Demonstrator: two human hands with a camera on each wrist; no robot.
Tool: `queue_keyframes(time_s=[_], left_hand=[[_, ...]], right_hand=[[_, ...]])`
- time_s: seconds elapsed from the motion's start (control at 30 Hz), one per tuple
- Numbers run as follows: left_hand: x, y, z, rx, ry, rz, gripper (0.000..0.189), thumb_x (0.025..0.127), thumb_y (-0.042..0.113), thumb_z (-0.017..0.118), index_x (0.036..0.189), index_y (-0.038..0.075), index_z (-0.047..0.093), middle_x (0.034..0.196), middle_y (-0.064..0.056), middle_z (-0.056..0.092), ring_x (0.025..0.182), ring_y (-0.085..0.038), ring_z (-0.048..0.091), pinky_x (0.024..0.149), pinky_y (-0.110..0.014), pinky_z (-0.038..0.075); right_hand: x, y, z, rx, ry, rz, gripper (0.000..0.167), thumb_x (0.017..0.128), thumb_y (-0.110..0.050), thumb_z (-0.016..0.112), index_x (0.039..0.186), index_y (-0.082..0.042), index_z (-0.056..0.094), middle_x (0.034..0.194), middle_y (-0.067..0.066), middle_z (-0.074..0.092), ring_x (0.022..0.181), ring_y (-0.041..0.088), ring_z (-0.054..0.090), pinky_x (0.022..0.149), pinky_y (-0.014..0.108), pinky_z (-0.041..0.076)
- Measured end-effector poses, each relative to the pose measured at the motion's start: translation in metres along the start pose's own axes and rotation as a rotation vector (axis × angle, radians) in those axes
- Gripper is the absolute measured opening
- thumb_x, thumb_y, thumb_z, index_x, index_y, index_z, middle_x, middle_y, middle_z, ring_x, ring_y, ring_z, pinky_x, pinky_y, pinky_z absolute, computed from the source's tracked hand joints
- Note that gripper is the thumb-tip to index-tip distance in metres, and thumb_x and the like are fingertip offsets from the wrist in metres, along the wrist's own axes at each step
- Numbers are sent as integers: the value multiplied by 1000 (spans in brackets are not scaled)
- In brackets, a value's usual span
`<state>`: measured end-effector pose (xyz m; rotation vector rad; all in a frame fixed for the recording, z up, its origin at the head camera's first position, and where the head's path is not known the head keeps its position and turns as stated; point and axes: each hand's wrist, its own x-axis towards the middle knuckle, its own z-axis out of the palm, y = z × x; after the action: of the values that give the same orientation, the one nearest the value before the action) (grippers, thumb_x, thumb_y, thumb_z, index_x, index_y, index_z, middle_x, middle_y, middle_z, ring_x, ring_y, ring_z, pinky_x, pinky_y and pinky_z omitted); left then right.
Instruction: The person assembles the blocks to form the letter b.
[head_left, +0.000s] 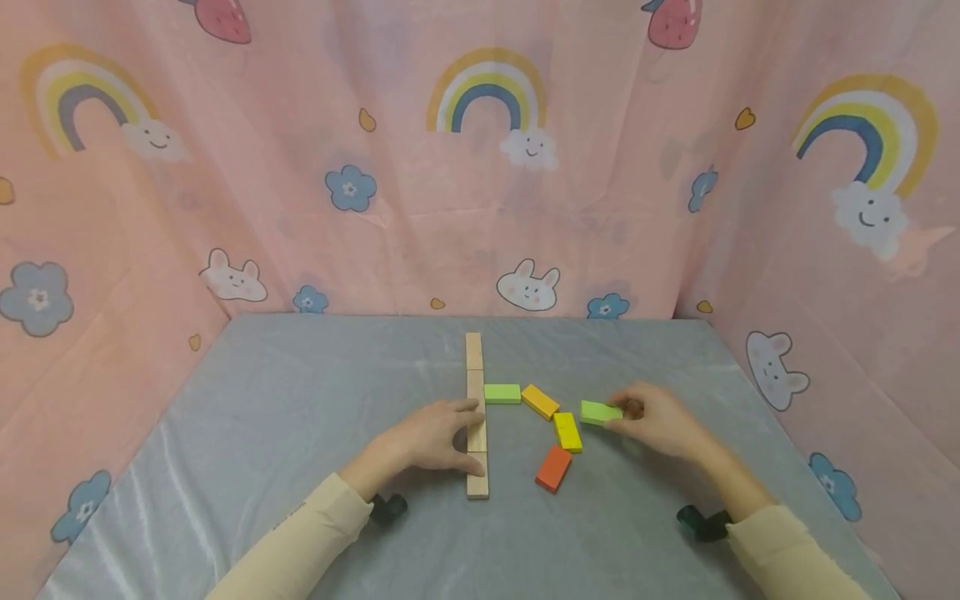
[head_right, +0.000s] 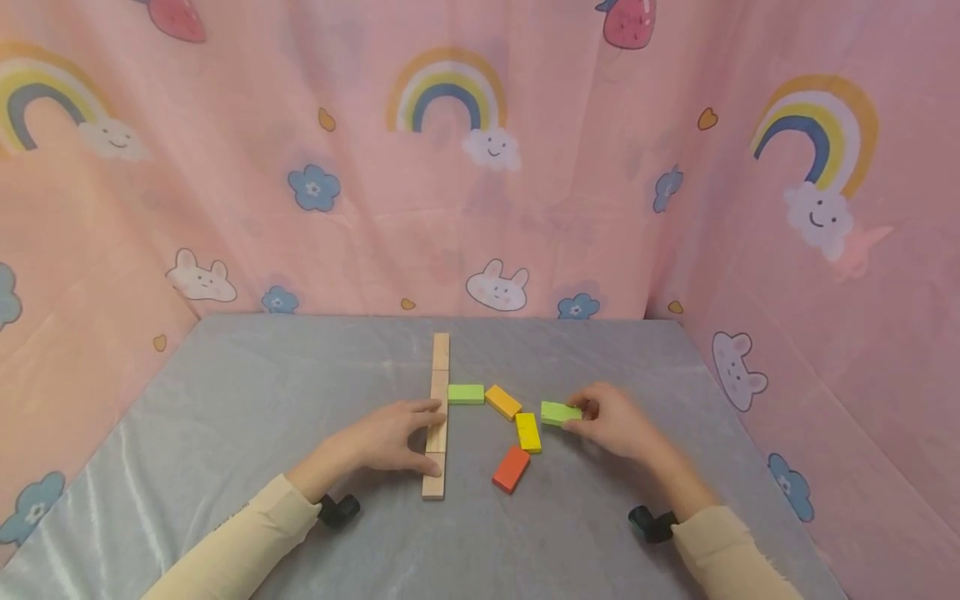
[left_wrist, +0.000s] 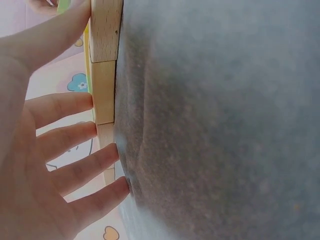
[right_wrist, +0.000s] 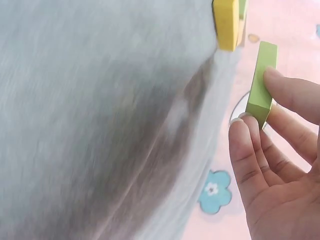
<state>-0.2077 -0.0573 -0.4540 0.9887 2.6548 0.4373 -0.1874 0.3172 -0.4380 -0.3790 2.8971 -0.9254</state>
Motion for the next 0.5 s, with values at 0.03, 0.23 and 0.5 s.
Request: queue_keyframes(time_s=[0.03, 0.23, 0.5], left_hand=[[0, 0, 0, 0, 1, 0, 83, 83, 60, 77, 149, 14, 54, 162, -8, 36, 145, -32, 39, 115, -48, 38], [0, 0, 0, 1, 12, -3, 84, 81, 61, 78, 148, 14, 55, 161, -8, 39, 144, -31, 41, 114, -47, 39], [-1, 3, -1, 7, 15, -9, 85, 81, 61, 78, 148, 14, 56, 160, -8, 40, 144, -32, 42, 114, -48, 39]], right_hand=[[0, -3, 1, 3, 2, -7, 33, 88, -25, 81, 113, -5, 73, 101, 4, 65, 87, 20, 56, 72, 33, 51], [-1, -15, 8, 0, -3, -44, 31, 87, -25, 83, 111, -7, 74, 98, 1, 64, 85, 18, 55, 71, 32, 50], [-2, -34, 13, 13, -4, -99, 26, 87, -20, 82, 109, -8, 74, 96, -1, 63, 84, 17, 55, 71, 31, 51]])
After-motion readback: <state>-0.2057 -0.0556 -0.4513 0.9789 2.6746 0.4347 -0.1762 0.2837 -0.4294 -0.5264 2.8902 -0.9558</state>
